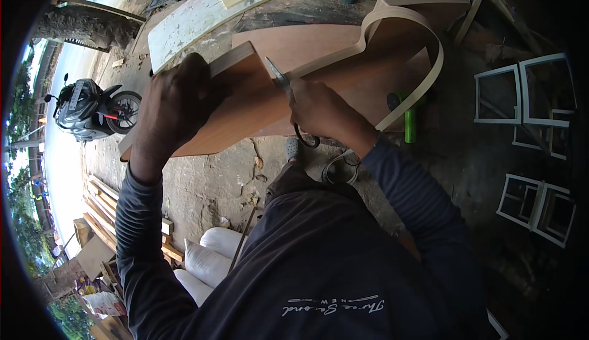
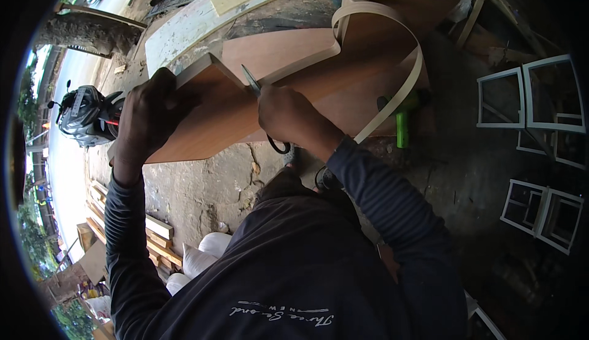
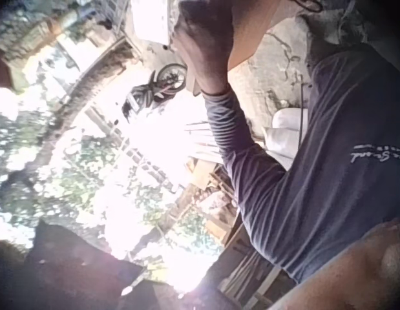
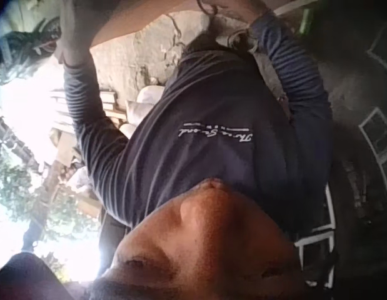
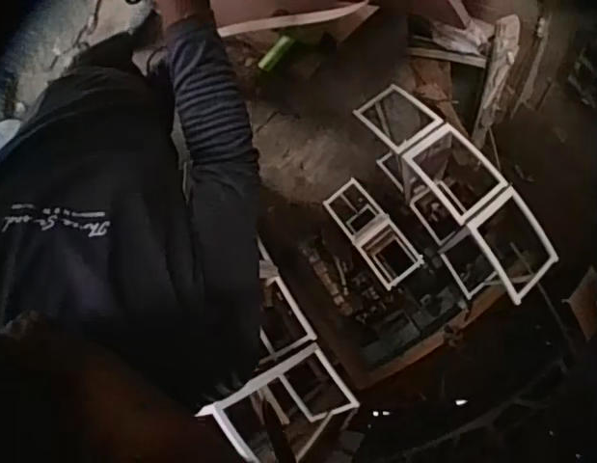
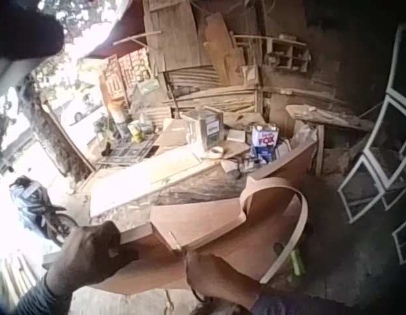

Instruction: Applying edge banding to a wooden furniture component using a heat gun and scissors.

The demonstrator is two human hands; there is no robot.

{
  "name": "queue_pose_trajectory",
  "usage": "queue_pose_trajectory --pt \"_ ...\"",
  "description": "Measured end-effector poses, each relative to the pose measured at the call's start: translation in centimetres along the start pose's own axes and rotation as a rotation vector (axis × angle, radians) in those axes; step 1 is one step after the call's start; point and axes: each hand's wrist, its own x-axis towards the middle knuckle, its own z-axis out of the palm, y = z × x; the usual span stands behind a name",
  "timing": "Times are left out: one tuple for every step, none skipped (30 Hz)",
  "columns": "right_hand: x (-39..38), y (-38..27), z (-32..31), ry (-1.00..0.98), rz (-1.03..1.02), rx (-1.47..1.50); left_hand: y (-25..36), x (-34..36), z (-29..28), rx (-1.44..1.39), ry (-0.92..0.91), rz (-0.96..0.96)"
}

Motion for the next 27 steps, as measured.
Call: queue_pose_trajectory --pt "0.0 -0.5 0.0 -0.012 -0.002 0.005 0.0 -0.3 0.1 -0.005 -0.004 -0.012" --pt "0.1 -0.9 -0.2 -0.023 0.163 0.132 -0.2 -0.4 0.2 0.01 0.018 -0.008" --pt "0.3 -1.7 -0.8 -0.036 0.326 0.253 -0.4 -0.5 0.4 0.026 0.043 -0.007" --pt "0.5 -1.9 -0.9 -0.051 0.321 0.253 -0.8 -0.5 0.5 0.013 0.058 0.016" --pt "0.8 -2.0 -1.0 -0.085 0.33 0.242 -1.0 -0.6 0.5 0.009 0.058 0.001" --pt "1.0 -2.1 -1.2 -0.116 0.341 0.228 -1.2 -0.4 0.5 0.009 0.058 0.032" --pt "1.1 -2.4 -1.5 -0.127 0.338 0.225 -1.3 -0.4 0.5 0.009 0.059 0.062" --pt "1.3 -2.8 -1.8 -0.133 0.285 0.219 -1.1 -0.5 0.7 0.042 0.054 0.014" --pt "1.3 -2.9 -1.9 -0.14 0.233 0.215 -1.0 -0.6 0.7 0.038 0.056 0.003" --pt "1.3 -2.7 -1.6 -0.151 0.23 0.213 -0.9 -0.6 0.7 0.035 0.057 0.014" --pt "1.2 -2.3 -1.2 -0.11 0.097 0.027 -0.9 -0.6 0.6 0.032 0.057 0.025" --pt "1.1 -2.3 -0.9 -0.069 -0.036 -0.153 -1.1 -0.6 0.6 0.028 0.055 0.014" --pt "1.2 -2.2 -0.6 -0.079 -0.04 -0.15 -1.4 -0.6 0.7 0.028 0.089 0.069" --pt "1.3 -2.2 -0.4 -0.128 -0.03 -0.198 -1.5 -0.6 0.6 0.027 0.124 0.125" --pt "1.7 -1.8 -0.3 -0.172 -0.024 -0.253 -1.5 -0.5 0.6 0.026 0.129 0.118" --pt "1.8 -1.2 0.0 -0.177 -0.029 -0.257 -1.4 -0.3 0.5 0.014 0.087 0.087" --pt "1.7 -0.3 0.5 -0.199 -0.071 -0.241 -1.4 -0.2 0.5 0.003 0.045 0.057" --pt "1.9 -0.5 0.5 -0.226 -0.118 -0.219 -1.9 -0.3 0.8 0.002 0.049 0.044" --pt "2.1 -0.6 0.3 -0.234 -0.128 -0.219 -2.6 -0.3 1.3 -0.008 0.094 0.12" --pt "2.2 -0.8 0.1 -0.256 -0.114 -0.269 -3.1 -0.4 1.6 -0.018 0.14 0.197" --pt "2.1 -1.1 -0.2 -0.278 -0.093 -0.318 -2.7 -0.3 1.5 -0.021 0.14 0.187" --pt "2.0 -0.8 0.0 -0.286 -0.098 -0.317 -2.1 -0.1 1.0 -0.011 0.095 0.145" --pt "1.7 -0.5 0.2 -0.287 -0.126 -0.335 -1.7 -0.1 0.8 -0.001 0.049 0.104" --pt "1.9 -0.8 0.2 -0.287 -0.153 -0.354 -1.8 -0.4 1.0 -0.005 0.049 0.097" --pt "2.2 -1.0 0.1 -0.293 -0.155 -0.353 -1.9 -0.7 1.2 -0.011 0.089 0.121" --pt "2.3 -1.2 0.0 -0.361 -0.036 -0.323 -1.9 -0.8 1.4 -0.015 0.129 0.145" --pt "2.3 -1.8 -0.5 -0.427 0.091 -0.297 -1.9 -0.8 1.4 -0.023 0.129 0.145"
